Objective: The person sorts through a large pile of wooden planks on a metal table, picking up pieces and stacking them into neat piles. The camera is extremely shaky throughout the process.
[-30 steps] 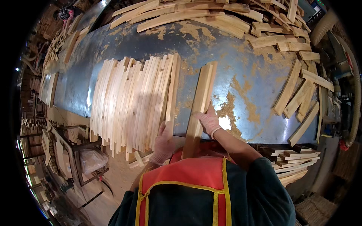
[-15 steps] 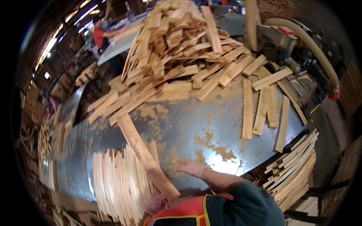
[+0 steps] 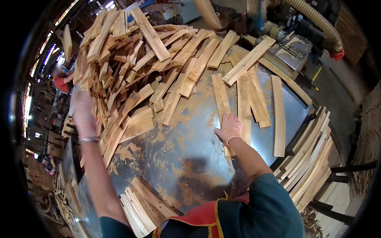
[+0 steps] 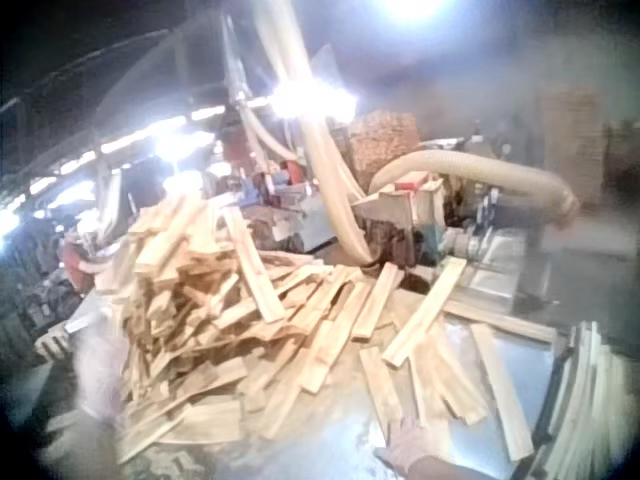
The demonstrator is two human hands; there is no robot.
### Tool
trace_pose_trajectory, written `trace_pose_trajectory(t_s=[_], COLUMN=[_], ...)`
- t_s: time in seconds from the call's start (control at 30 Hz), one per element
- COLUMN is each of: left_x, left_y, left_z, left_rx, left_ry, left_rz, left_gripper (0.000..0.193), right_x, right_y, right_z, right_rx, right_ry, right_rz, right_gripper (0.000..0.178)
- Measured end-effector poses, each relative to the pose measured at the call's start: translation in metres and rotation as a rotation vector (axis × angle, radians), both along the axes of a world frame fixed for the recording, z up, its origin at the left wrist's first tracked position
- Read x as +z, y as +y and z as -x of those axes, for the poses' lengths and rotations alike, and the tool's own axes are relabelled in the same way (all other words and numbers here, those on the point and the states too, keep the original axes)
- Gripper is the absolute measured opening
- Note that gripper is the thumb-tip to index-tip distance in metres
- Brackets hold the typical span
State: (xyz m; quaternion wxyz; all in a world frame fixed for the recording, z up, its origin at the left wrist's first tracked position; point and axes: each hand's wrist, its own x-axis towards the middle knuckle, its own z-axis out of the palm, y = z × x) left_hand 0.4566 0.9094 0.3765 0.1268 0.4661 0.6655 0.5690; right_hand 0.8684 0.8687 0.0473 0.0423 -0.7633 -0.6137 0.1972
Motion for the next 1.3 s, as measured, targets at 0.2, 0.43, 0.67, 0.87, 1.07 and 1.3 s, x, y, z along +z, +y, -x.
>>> trace_pose_trajectory(t_s=[0.2, 0.43, 0.67, 0.87, 1.07, 1.3], left_x=[-0.272, -0.334, -0.324, -0.352, -0.281, -0.333], left_y=[-0.114, -0.235, -0.288, -0.377, -0.427, -0.523], left_z=[-0.126, -0.153, -0.126, -0.093, -0.109, -0.02], left_rx=[-0.531, -0.543, -0.346, -0.296, -0.662, -0.481], left_ry=[0.291, -1.165, -1.062, -0.613, 0.179, 0.901], left_rz=[0.731, 0.976, 0.737, 0.855, 1.074, 0.642], left_gripper=[0.066, 0.038, 0.039, 0.053, 0.086, 0.052], right_x=[-0.002, 0.034, -0.033, -0.01, -0.015, 0.009], right_y=[-0.009, -0.004, -0.02, -0.225, -0.276, -0.294], right_z=[0.005, -0.041, -0.052, 0.084, 0.185, 0.207], right_rx=[-0.125, 0.046, -0.126, -0.272, 0.207, 0.296], right_ry=[0.76, 0.083, 0.205, 1.38, 1.051, 0.714], right_rz=[0.02, -0.19, -0.349, 0.037, 0.275, 0.204], right_gripper=[0.093, 0.072, 0.078, 0.082, 0.078, 0.066])
